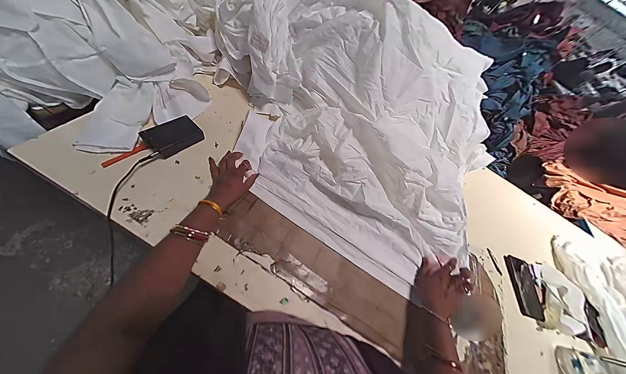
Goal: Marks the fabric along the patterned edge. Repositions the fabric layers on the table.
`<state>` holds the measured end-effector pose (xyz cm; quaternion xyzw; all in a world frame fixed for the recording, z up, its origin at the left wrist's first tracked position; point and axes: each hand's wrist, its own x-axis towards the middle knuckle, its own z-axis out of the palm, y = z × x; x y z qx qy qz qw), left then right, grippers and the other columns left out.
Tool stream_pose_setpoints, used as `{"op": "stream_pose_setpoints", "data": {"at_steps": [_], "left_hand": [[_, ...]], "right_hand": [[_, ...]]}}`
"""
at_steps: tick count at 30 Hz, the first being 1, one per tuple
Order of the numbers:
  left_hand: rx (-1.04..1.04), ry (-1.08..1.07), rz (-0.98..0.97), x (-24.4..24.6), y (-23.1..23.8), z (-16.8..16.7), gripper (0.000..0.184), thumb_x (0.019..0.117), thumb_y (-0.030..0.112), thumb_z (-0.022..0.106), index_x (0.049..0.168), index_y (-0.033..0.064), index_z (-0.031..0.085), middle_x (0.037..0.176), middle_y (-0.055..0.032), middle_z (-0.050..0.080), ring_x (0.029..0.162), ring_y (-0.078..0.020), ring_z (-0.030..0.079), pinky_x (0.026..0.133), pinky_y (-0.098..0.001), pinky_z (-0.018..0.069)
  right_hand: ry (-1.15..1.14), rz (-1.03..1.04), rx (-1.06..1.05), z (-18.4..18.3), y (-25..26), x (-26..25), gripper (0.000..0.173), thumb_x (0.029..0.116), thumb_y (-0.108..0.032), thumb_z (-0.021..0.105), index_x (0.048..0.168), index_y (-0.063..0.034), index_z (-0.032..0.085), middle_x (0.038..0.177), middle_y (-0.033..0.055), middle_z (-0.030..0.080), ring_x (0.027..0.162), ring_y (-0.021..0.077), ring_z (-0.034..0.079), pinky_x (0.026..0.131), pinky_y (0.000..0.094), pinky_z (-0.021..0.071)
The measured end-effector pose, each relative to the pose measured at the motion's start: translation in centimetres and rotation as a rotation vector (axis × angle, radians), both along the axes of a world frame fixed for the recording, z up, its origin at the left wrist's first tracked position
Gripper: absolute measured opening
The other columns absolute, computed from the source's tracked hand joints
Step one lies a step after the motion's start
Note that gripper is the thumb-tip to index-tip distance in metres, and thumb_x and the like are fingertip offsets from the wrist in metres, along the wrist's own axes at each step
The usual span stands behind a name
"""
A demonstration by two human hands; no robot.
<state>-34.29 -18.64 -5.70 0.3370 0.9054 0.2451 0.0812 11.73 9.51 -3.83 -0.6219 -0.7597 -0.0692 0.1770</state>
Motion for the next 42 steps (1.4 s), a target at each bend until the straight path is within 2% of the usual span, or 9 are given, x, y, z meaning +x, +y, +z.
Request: {"op": "stream_pose_setpoints", "data": {"at_steps": [2,6,14,19,23,26,27,32,42], "left_hand": [[0.001,0.028,-0.023,-0.2,-0.1,-0.6,0.038,0.1004,0.032,0.065,0.122,-0.0003,0.068,0.155,-0.0258,0.041,0.149,-0.0477,0.028,0.114,-0.0785,0.0081],[0.032,0.073,-0.026,-0.3,-0.3,-1.3,0.037,0.1003,0.031,0.066,0.118,-0.001,0.069,0.153,-0.0253,0.044,0.147,-0.0483,0.033,0.114,-0.0779,0.011],[0.061,0.056,-0.008,-0.5,-0.3,-1.2,0.033,0.0976,0.03,0.069,0.112,-0.0001,0.071,0.151,-0.0244,0.046,0.143,-0.0471,0.038,0.115,-0.0743,0.0133],[0.06,0.039,-0.111,-2.0,-0.9,-1.1,0.038,0.0951,0.036,0.072,0.111,0.0016,0.072,0.142,-0.0258,0.052,0.132,-0.0483,0.047,0.112,-0.0644,0.0307],[0.067,0.034,-0.11,-1.9,-0.9,-0.6,0.039,0.094,0.038,0.072,0.109,0.0023,0.072,0.14,-0.0231,0.054,0.133,-0.0459,0.046,0.113,-0.0635,0.0287],[0.087,0.049,-0.114,-2.0,-0.9,-1.2,0.038,0.0926,0.037,0.074,0.107,0.0018,0.072,0.139,-0.0239,0.054,0.132,-0.0473,0.046,0.112,-0.0651,0.0287],[0.101,0.053,-0.118,-2.0,-0.9,-1.2,0.038,0.092,0.036,0.074,0.106,0.0013,0.072,0.138,-0.0246,0.055,0.131,-0.0478,0.047,0.111,-0.0658,0.0291],[0.104,0.024,-0.121,-1.8,-1.0,-0.3,0.037,0.0921,0.035,0.075,0.104,0.0001,0.072,0.138,-0.0257,0.055,0.13,-0.0476,0.047,0.111,-0.0645,0.0285],[0.103,0.052,-0.132,-1.8,-0.8,-0.6,0.036,0.0918,0.035,0.074,0.101,0.0004,0.071,0.136,-0.0257,0.056,0.131,-0.048,0.048,0.111,-0.0653,0.0289]], "right_hand": [[-0.071,-0.183,-0.045,-1.1,1.1,5.2,0.072,0.1039,-0.05,0.045,0.148,0.0064,0.047,0.149,0.0436,0.037,0.135,0.0641,0.039,0.104,0.0725,0.0351],[-0.066,-0.262,-0.087,-1.2,1.4,6.8,0.046,0.1063,-0.031,0.046,0.134,0.0012,0.063,0.148,0.0403,0.042,0.136,0.0602,0.041,0.106,0.0691,0.0376],[-0.031,-0.292,-0.104,-1.4,1.6,6.7,0.041,0.1056,-0.026,0.047,0.133,-0.0008,0.064,0.15,0.0377,0.041,0.137,0.0575,0.043,0.105,0.0662,0.0406],[-0.059,-0.262,-0.1,-0.8,1.1,6.4,0.044,0.1059,-0.025,0.044,0.127,0.0068,0.064,0.146,0.0415,0.043,0.136,0.0591,0.043,0.107,0.0677,0.0384],[0.301,0.277,0.246,3.4,-4.0,-2.0,0.042,0.1046,-0.015,0.039,0.124,0.0067,0.068,0.13,0.0405,0.055,0.127,0.0575,0.049,0.108,0.0665,0.0321],[0.811,0.858,-0.15,3.6,-9.2,-12.3,0.045,0.1094,-0.022,0.03,0.091,0.002,0.064,0.088,-0.0009,0.066,0.089,-0.0001,0.062,0.085,0.0179,0.0497],[0.925,1.04,-0.435,3.1,-10.6,-15.5,0.041,0.1095,-0.022,0.031,0.09,-0.0057,0.062,0.083,-0.0112,0.066,0.079,-0.0067,0.061,0.074,0.0145,0.0513],[1.096,1.274,-1.013,-0.4,-14.4,-26.9,0.008,0.0971,0.002,0.055,0.099,0.0048,0.062,0.087,-0.0012,0.069,0.064,-0.0004,0.064,0.055,0.0176,0.0551],[0.89,1.258,-0.58,-3.2,-14.8,-29.4,0.01,0.0852,-0.001,0.057,0.081,0.0067,0.06,0.066,-0.0008,0.055,0.057,-0.0056,0.046,0.055,0.0119,0.0389]]}}
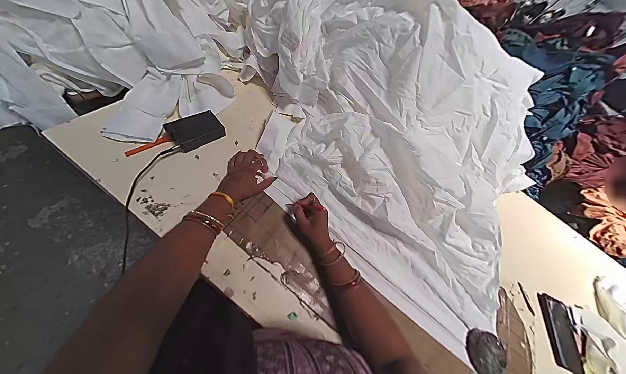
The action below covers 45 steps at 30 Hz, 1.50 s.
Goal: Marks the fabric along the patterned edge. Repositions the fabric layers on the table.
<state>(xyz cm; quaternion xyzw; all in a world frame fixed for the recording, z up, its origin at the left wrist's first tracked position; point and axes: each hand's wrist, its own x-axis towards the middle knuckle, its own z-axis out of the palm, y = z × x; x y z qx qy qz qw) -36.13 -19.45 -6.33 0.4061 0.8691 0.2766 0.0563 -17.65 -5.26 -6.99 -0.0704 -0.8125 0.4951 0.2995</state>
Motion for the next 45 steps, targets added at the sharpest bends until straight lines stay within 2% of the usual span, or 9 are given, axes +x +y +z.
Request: {"op": "stream_pose_setpoints", "data": {"at_steps": [7,16,20,23,39,41,42,44,45], "left_hand": [[-0.016,-0.013,0.004,0.1,0.0,0.3,0.035,0.0924,0.033,0.074,0.101,-0.0005,0.071,0.137,-0.0257,0.055,0.132,-0.0476,0.046,0.113,-0.0647,0.0266],[-0.013,0.017,-0.003,-0.1,0.0,-0.2,0.037,0.0926,0.035,0.072,0.102,-0.0009,0.071,0.136,-0.0262,0.056,0.132,-0.0484,0.047,0.112,-0.0656,0.0274],[-0.039,-0.028,0.004,-0.1,0.0,0.4,0.037,0.0948,0.035,0.07,0.104,-0.0009,0.071,0.14,-0.0257,0.054,0.135,-0.0481,0.044,0.114,-0.0652,0.0253],[-0.041,-0.03,0.005,0.2,-0.1,0.4,0.038,0.0952,0.036,0.07,0.104,-0.0008,0.071,0.14,-0.0255,0.054,0.136,-0.0478,0.044,0.115,-0.0656,0.024],[-0.027,-0.014,0.002,0.1,-0.1,0.3,0.038,0.0953,0.036,0.069,0.104,-0.0008,0.071,0.139,-0.0252,0.055,0.135,-0.0478,0.044,0.113,-0.066,0.0251],[-0.026,-0.002,0.001,0.0,-0.1,0.1,0.037,0.0947,0.036,0.07,0.104,-0.0005,0.072,0.139,-0.0249,0.055,0.135,-0.0478,0.045,0.113,-0.0661,0.0262],[-0.025,0.0,-0.001,0.0,-0.1,0.0,0.037,0.0946,0.035,0.071,0.104,-0.0004,0.071,0.139,-0.0252,0.054,0.135,-0.048,0.045,0.112,-0.0663,0.0263],[-0.024,0.013,-0.006,-0.2,0.0,0.0,0.036,0.0941,0.035,0.071,0.102,-0.0003,0.071,0.139,-0.0255,0.054,0.133,-0.0482,0.045,0.112,-0.0663,0.027],[-0.021,0.021,-0.008,-0.3,0.0,-0.2,0.036,0.0936,0.035,0.071,0.101,-0.0003,0.071,0.138,-0.0258,0.054,0.132,-0.0484,0.046,0.111,-0.0663,0.0279]], "right_hand": [[-0.044,0.021,0.065,0.3,-0.3,-0.1,0.011,0.0856,0.0,0.057,0.084,0.0097,0.061,0.07,0.0068,0.059,0.06,-0.0005,0.05,0.056,0.0149,0.0411],[-0.056,-0.005,0.09,0.4,-0.3,-0.1,0.012,0.0854,-0.002,0.057,0.084,0.009,0.061,0.068,0.0064,0.058,0.059,0.0017,0.05,0.057,0.0172,0.0414],[0.076,-0.053,0.005,0.8,0.6,-0.5,0.012,0.086,0.001,0.056,0.086,0.0114,0.061,0.073,0.0047,0.061,0.062,-0.005,0.051,0.059,0.0111,0.0429],[0.049,-0.062,0.076,0.8,1.4,-0.9,0.013,0.0848,0.0,0.056,0.084,0.0119,0.063,0.073,0.0093,0.062,0.062,-0.0002,0.053,0.059,0.0145,0.0434],[-0.037,-0.029,0.152,0.8,1.6,-1.3,0.013,0.0843,0.0,0.057,0.084,0.0116,0.063,0.07,0.0091,0.06,0.061,0.0024,0.051,0.059,0.0172,0.0418],[0.004,-0.039,0.033,0.7,1.7,-1.2,0.012,0.0841,0.001,0.057,0.084,0.012,0.063,0.07,0.0079,0.061,0.061,0.0012,0.051,0.059,0.017,0.0425],[0.063,-0.022,-0.122,0.7,1.8,-0.8,0.009,0.0843,0.002,0.055,0.082,0.0086,0.06,0.07,0.0024,0.059,0.06,-0.0023,0.05,0.057,0.0146,0.0426],[0.21,-0.009,-0.457,2.3,1.9,1.1,0.014,0.0847,0.003,0.05,0.08,-0.0098,0.054,0.066,-0.0099,0.059,0.055,-0.0045,0.053,0.052,0.0146,0.0449],[0.261,-0.02,-0.525,3.3,2.0,2.6,0.018,0.0849,0.003,0.05,0.081,-0.0143,0.054,0.065,-0.0117,0.06,0.053,-0.0035,0.054,0.051,0.0155,0.0453]]}}
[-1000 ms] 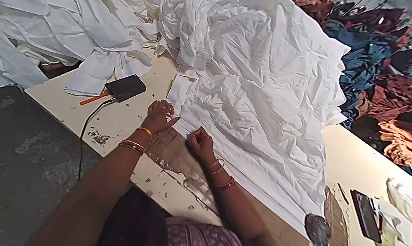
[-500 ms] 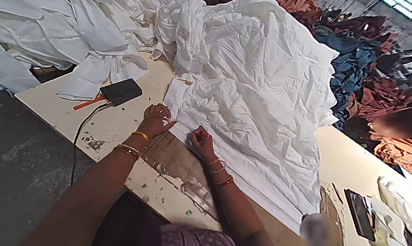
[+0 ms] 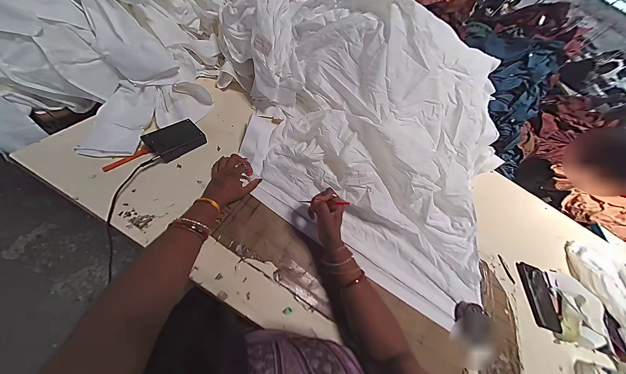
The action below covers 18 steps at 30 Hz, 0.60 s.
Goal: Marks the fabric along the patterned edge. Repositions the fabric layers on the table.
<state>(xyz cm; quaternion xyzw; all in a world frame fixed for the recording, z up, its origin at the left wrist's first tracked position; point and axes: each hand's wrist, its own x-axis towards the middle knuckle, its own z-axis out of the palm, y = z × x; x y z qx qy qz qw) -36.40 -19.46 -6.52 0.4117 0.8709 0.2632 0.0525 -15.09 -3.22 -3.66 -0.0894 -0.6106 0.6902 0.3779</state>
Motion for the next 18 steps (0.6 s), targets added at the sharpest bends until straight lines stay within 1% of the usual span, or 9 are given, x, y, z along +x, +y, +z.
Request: {"op": "stream_pose_setpoints", "data": {"at_steps": [1,2,3,4,5,8,10,13,18], "left_hand": [[0.006,-0.001,0.003,0.0,-0.1,-0.1,0.036,0.093,0.034,0.072,0.101,-0.0011,0.071,0.138,-0.0262,0.055,0.131,-0.0489,0.047,0.111,-0.0665,0.0285],[0.007,-0.005,0.01,0.0,-0.1,-0.2,0.036,0.0927,0.033,0.073,0.101,-0.0016,0.071,0.137,-0.0265,0.055,0.13,-0.0492,0.047,0.111,-0.0666,0.0292],[0.009,-0.007,0.012,0.1,-0.1,-0.2,0.037,0.0926,0.033,0.074,0.102,-0.0028,0.071,0.137,-0.0275,0.054,0.13,-0.05,0.048,0.11,-0.0672,0.0295],[0.019,-0.004,0.013,0.1,-0.1,-0.3,0.038,0.092,0.032,0.074,0.103,-0.0039,0.071,0.136,-0.0286,0.054,0.129,-0.0508,0.048,0.109,-0.0678,0.0302],[0.04,0.002,0.009,0.1,-0.1,-0.4,0.036,0.0915,0.03,0.075,0.101,-0.0047,0.07,0.133,-0.03,0.055,0.126,-0.0519,0.048,0.107,-0.0683,0.0308],[0.083,0.024,-0.001,-0.1,-0.1,-0.7,0.034,0.0914,0.029,0.074,0.098,-0.0046,0.069,0.133,-0.0305,0.054,0.125,-0.0529,0.048,0.106,-0.0693,0.0308],[0.082,0.038,-0.008,-0.2,-0.2,-1.1,0.037,0.092,0.032,0.072,0.098,-0.0041,0.069,0.132,-0.0303,0.055,0.126,-0.0529,0.049,0.105,-0.069,0.0315],[0.073,0.056,-0.011,-0.3,-0.2,-1.1,0.04,0.0916,0.033,0.072,0.099,-0.0062,0.069,0.132,-0.0318,0.055,0.124,-0.054,0.049,0.104,-0.0698,0.0328],[0.028,0.028,0.011,0.2,0.0,-0.3,0.037,0.0927,0.029,0.073,0.1,-0.0072,0.069,0.133,-0.0323,0.053,0.126,-0.053,0.048,0.106,-0.0682,0.0324]], "right_hand": [[0.018,-0.003,0.007,0.7,0.3,1.7,0.02,0.0852,0.004,0.05,0.084,-0.0147,0.055,0.067,-0.0115,0.063,0.054,-0.0029,0.056,0.051,0.0157,0.0466],[-0.002,0.021,0.088,0.7,0.7,3.4,0.018,0.0864,0.005,0.051,0.088,-0.0128,0.056,0.073,-0.0115,0.065,0.059,-0.0037,0.058,0.055,0.0151,0.0487],[-0.048,0.055,0.187,0.2,1.1,4.9,0.014,0.087,0.004,0.052,0.092,-0.0086,0.058,0.079,-0.0109,0.066,0.064,-0.0049,0.059,0.059,0.0142,0.05],[-0.097,0.084,0.254,-0.6,1.1,5.9,0.011,0.0871,0.003,0.054,0.093,-0.004,0.06,0.081,-0.0092,0.066,0.067,-0.0053,0.059,0.061,0.0139,0.0503],[-0.145,0.095,0.308,-1.6,1.0,6.6,0.009,0.0864,0.002,0.055,0.092,-0.001,0.061,0.081,-0.0077,0.066,0.069,-0.0061,0.059,0.061,0.0131,0.0494],[-0.248,0.059,0.401,-3.2,1.0,6.6,0.006,0.085,-0.001,0.057,0.088,0.0027,0.06,0.074,-0.0042,0.063,0.061,-0.0079,0.052,0.055,0.011,0.0432],[-0.28,0.046,0.429,-3.3,0.9,6.4,0.006,0.0853,-0.001,0.057,0.086,0.0039,0.06,0.072,-0.003,0.062,0.059,-0.0079,0.05,0.054,0.0107,0.0412],[-0.299,0.043,0.46,-3.3,0.7,6.5,0.01,0.086,-0.002,0.057,0.086,0.0073,0.062,0.072,0.0007,0.062,0.059,-0.0068,0.049,0.055,0.0113,0.0406],[-0.329,0.008,0.51,-3.1,0.8,6.4,0.011,0.0855,-0.002,0.056,0.085,0.0078,0.062,0.068,0.002,0.059,0.057,-0.0049,0.048,0.054,0.0123,0.039]]}}
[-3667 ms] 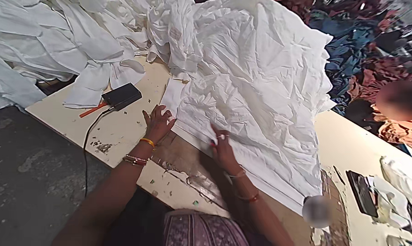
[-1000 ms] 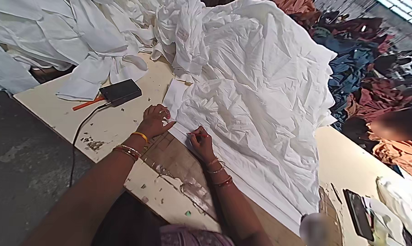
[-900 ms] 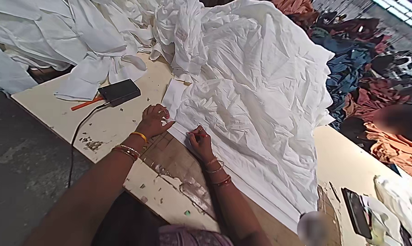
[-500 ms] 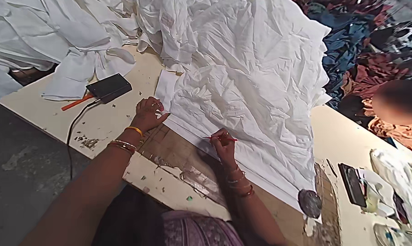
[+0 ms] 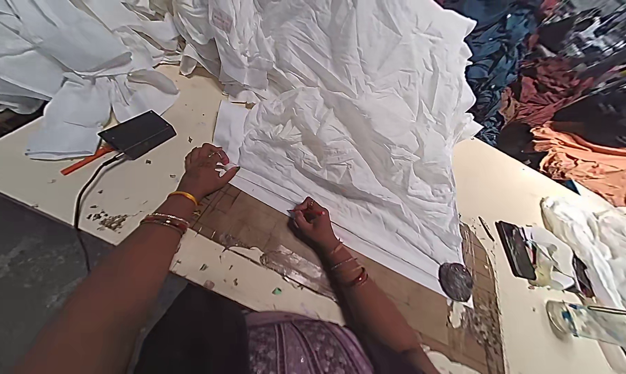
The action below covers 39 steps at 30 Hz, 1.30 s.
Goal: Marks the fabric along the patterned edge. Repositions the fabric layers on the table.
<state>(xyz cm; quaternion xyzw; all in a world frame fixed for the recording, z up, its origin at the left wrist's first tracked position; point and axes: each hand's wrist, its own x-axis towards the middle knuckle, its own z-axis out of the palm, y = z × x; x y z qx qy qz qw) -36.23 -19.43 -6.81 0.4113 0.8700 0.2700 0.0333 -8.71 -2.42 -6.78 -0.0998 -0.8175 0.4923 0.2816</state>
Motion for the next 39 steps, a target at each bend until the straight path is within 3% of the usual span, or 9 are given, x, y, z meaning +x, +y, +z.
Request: {"op": "stream_pose_setpoints", "data": {"at_steps": [8,12,14,16,31,33,35,37,39], "left_hand": [[0.025,0.011,-0.001,0.0,-0.1,-0.3,0.034,0.0928,0.026,0.074,0.1,-0.0065,0.069,0.132,-0.0316,0.053,0.123,-0.0534,0.049,0.103,-0.0687,0.034],[0.018,-0.001,0.004,0.1,0.0,0.0,0.034,0.0924,0.027,0.074,0.1,-0.0061,0.069,0.133,-0.0306,0.053,0.125,-0.0517,0.049,0.105,-0.0679,0.0342],[0.013,-0.016,0.01,0.1,0.0,0.2,0.035,0.0921,0.027,0.075,0.1,-0.0069,0.069,0.134,-0.0311,0.052,0.126,-0.0522,0.048,0.105,-0.0678,0.0341],[0.002,-0.01,0.006,0.2,-0.1,0.0,0.037,0.0913,0.027,0.075,0.102,-0.0081,0.069,0.135,-0.0332,0.052,0.127,-0.0543,0.048,0.105,-0.0687,0.0339],[-0.024,-0.008,0.008,0.1,0.0,0.4,0.039,0.0918,0.028,0.074,0.106,-0.0084,0.07,0.138,-0.034,0.05,0.13,-0.0544,0.046,0.107,-0.0687,0.032],[-0.022,-0.007,0.005,0.3,-0.1,0.4,0.038,0.0917,0.027,0.075,0.105,-0.0088,0.069,0.136,-0.0344,0.051,0.128,-0.0546,0.047,0.105,-0.0691,0.033],[-0.022,-0.006,0.005,0.2,0.0,0.4,0.039,0.0916,0.027,0.074,0.104,-0.0086,0.069,0.136,-0.0342,0.051,0.128,-0.0545,0.047,0.104,-0.0692,0.0336],[-0.029,-0.007,0.013,0.0,0.0,0.4,0.039,0.092,0.029,0.074,0.105,-0.008,0.069,0.138,-0.0335,0.051,0.129,-0.054,0.047,0.105,-0.0689,0.0343],[-0.027,-0.014,0.012,0.0,-0.1,0.2,0.04,0.0922,0.028,0.074,0.106,-0.0088,0.069,0.139,-0.0339,0.05,0.129,-0.0544,0.047,0.106,-0.069,0.0339]], "right_hand": [[0.005,-0.001,0.0,0.0,0.0,-0.1,0.011,0.0862,-0.003,0.056,0.084,0.0069,0.061,0.069,0.0015,0.058,0.058,-0.005,0.047,0.054,0.0121,0.0384],[0.104,-0.009,-0.12,0.2,0.1,-0.2,0.006,0.0863,0.0,0.056,0.086,0.0039,0.06,0.073,-0.0037,0.061,0.062,-0.0084,0.051,0.057,0.0105,0.0426],[0.152,-0.069,-0.082,0.6,0.9,-0.8,0.009,0.0864,0.001,0.056,0.088,0.0081,0.062,0.075,-0.0001,0.063,0.063,-0.0075,0.053,0.059,0.011,0.0448],[0.085,-0.075,-0.006,0.8,1.6,-1.3,0.014,0.0855,-0.001,0.056,0.086,0.0111,0.064,0.072,0.0037,0.061,0.06,-0.005,0.048,0.056,0.0123,0.0397],[-0.022,-0.074,0.06,0.5,2.1,-1.7,0.015,0.0855,-0.004,0.056,0.085,0.0102,0.063,0.07,0.0048,0.059,0.059,-0.0025,0.047,0.056,0.0145,0.0385],[-0.006,-0.077,-0.026,0.6,2.1,-1.6,0.013,0.0846,-0.003,0.056,0.083,0.0091,0.062,0.069,0.0023,0.057,0.059,-0.0033,0.046,0.056,0.0143,0.0376],[0.113,-0.059,-0.329,1.3,2.0,-0.8,0.008,0.0839,0.002,0.052,0.079,-0.0035,0.055,0.065,-0.008,0.055,0.056,-0.006,0.049,0.053,0.0128,0.0408],[0.288,-0.101,-0.585,2.6,1.8,1.1,0.02,0.0866,0.004,0.047,0.082,-0.0134,0.055,0.063,-0.011,0.062,0.05,-0.0033,0.054,0.048,0.0145,0.0439],[0.338,-0.121,-0.57,3.3,2.2,4.3,0.021,0.0905,0.004,0.047,0.089,-0.0129,0.059,0.069,-0.0097,0.068,0.052,-0.003,0.057,0.048,0.0138,0.0452]]}}
